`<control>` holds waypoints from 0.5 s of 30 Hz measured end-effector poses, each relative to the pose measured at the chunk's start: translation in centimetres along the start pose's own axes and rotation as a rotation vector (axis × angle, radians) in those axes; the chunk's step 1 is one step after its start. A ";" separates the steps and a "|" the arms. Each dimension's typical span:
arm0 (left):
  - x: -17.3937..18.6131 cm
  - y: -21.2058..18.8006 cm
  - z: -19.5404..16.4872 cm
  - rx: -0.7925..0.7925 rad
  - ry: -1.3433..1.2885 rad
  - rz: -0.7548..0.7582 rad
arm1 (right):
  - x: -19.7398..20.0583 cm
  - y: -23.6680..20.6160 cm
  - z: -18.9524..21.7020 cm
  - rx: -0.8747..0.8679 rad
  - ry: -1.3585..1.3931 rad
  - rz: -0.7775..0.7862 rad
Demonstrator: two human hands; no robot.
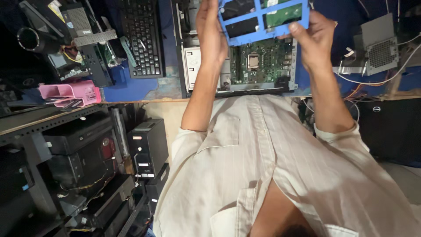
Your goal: The person removes a hard disk drive from a blue mounting caddy, brushes dust off the drive, then seats the drive back into the caddy and places the assembly into a desktop computer case, working inside the open case at the end.
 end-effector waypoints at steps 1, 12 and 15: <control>-0.3 -0.4 -0.3 -0.012 0.152 0.062 | 0.2 0.3 -0.6 0.004 0.083 -0.016; -1.3 -2.9 -0.6 0.025 0.551 0.350 | 0.4 0.6 -0.9 -0.025 0.298 -0.120; -1.2 -2.8 -0.3 0.073 0.427 0.326 | 0.3 1.1 0.0 0.055 0.202 -0.077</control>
Point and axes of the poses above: each hand's wrist, its own y-axis towards the middle knuckle, its own x-axis out of the back of the hand, z = x × y, the point moved 4 cm from there along y, towards the middle knuckle, and after that the axes turned 3 degrees about -z, right-handed, at the moved point
